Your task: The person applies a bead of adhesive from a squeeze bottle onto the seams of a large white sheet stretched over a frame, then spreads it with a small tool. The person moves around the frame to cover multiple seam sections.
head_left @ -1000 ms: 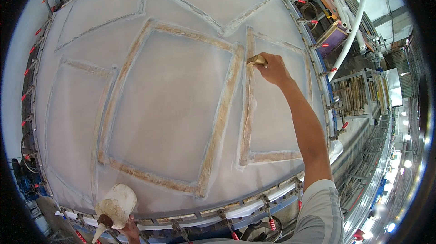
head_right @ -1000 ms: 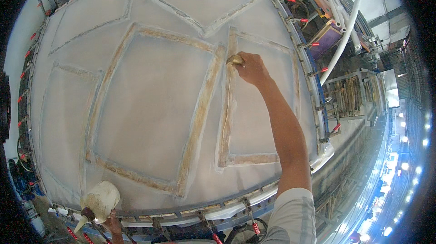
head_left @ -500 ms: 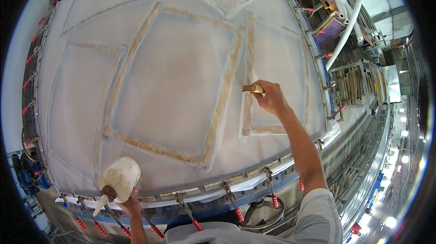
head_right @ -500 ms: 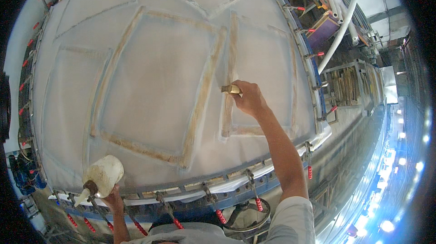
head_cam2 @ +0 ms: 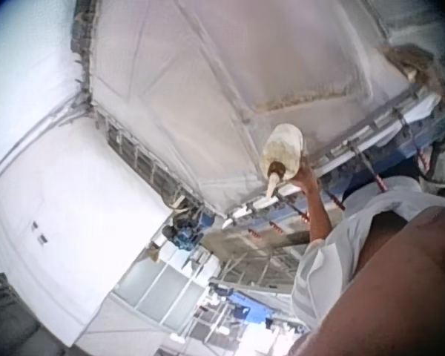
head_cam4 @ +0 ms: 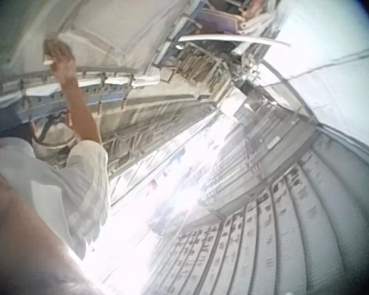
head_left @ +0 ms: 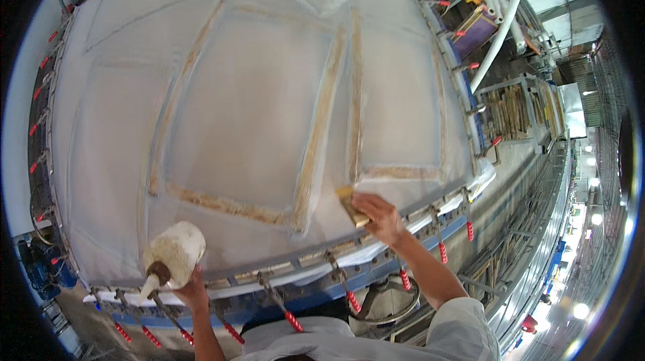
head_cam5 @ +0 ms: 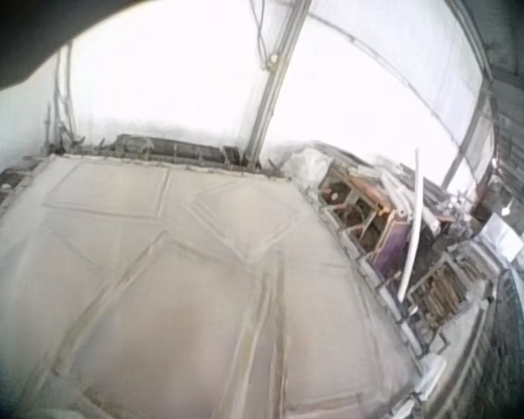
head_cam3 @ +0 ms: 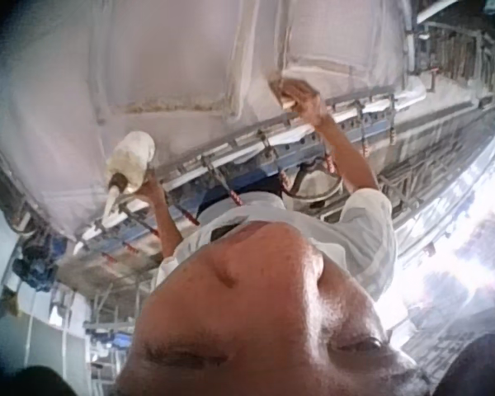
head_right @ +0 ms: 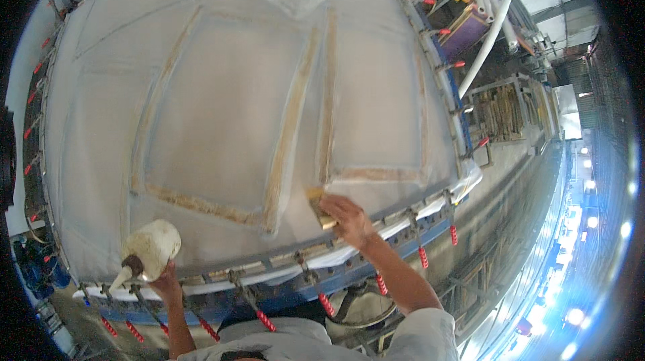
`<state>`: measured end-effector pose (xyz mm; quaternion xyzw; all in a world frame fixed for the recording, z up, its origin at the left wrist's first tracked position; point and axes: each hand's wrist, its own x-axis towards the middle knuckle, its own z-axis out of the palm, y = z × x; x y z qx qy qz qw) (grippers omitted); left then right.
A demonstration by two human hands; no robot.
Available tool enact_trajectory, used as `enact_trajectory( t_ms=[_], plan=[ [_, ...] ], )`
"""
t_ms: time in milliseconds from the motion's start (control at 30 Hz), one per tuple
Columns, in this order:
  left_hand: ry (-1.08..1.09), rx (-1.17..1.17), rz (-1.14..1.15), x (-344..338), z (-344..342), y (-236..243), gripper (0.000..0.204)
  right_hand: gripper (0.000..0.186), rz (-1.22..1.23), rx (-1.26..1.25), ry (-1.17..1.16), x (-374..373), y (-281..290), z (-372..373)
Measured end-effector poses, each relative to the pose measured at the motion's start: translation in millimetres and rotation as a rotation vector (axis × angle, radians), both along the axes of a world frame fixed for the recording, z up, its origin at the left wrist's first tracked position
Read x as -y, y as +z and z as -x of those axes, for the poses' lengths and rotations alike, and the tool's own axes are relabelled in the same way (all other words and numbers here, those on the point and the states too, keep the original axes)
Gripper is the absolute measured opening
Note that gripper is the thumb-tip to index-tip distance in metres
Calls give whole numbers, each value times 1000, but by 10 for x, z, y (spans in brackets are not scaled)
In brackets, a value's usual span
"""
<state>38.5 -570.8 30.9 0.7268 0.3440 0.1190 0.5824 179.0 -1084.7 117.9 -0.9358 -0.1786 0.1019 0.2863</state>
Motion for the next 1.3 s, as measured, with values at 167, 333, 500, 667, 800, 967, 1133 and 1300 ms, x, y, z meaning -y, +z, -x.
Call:
enact_trajectory(
  t_ms=[167,333,500,667,800,967,1133,1300],
  plan=[
    [44,68,6,121,59,41,74,24,-233,-32,-544,-158,499,-1060],
    [-34,-19,-196,-282,548,-334,64,29,-10,372,-575,468,172,-3274],
    [-31,-339,-57,-798,1036,-540,53,36,144,551,-554,925,-166,-4861],
    [-7,-509,72,-508,904,-74,50,34,209,480,-494,984,-245,-5358],
    [-18,-512,162,-478,874,32,48,34,294,408,-380,1038,-278,-5343],
    [-95,-406,155,-466,789,-9,44,28,395,396,-311,987,-267,-4664],
    [-71,-148,-114,-193,557,-62,42,24,260,213,-301,702,-40,-3780],
    [-137,-60,-122,-37,155,95,43,21,230,152,-319,531,57,-2999]
  ],
)
